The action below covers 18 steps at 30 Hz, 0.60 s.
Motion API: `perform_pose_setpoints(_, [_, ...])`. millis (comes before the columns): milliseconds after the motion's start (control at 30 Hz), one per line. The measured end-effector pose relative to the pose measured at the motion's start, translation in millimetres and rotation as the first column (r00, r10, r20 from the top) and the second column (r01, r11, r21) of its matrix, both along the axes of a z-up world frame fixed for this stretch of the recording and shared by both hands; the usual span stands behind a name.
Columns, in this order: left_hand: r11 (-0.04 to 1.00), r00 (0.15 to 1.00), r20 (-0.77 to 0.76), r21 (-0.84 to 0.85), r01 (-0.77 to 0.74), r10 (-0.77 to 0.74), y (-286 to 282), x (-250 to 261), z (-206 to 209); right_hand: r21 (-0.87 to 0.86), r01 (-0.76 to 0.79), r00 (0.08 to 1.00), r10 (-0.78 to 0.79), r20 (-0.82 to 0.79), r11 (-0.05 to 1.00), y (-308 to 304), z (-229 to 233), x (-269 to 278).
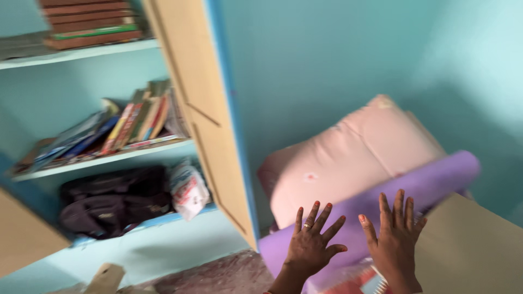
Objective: The person organizes notebooks by taking them from a shelf one by one, turning them over, and placing them onto a bed by hand.
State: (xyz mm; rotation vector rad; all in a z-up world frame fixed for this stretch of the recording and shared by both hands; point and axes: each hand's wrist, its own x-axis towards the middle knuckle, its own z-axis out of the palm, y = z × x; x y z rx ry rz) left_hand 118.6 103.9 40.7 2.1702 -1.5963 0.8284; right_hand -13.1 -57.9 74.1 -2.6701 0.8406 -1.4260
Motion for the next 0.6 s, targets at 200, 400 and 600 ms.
perform_pose_setpoints(200, [0.995,0.991,-0.099,-0.029,-0.097,0.094,61.9,42.4,15.8,0.013,-0.202,0.979,0.202,0.039,0.979,53.0,14.7,62.4])
perform_pose_setpoints(400, [0.973,0.97,-0.144,-0.096,-0.208,0.194,135.9,87.9,36.4,0.011,-0.366,0.928,0.364,0.08,0.93,114.2,36.0,124.6])
perform_pose_setpoints(600, [0.942,0.861,-0.494,-0.217,-0.257,0.121,202.3,139.5,64.6,-0.007,-0.52,0.841,0.513,0.17,0.854,177.0,58.9,190.5])
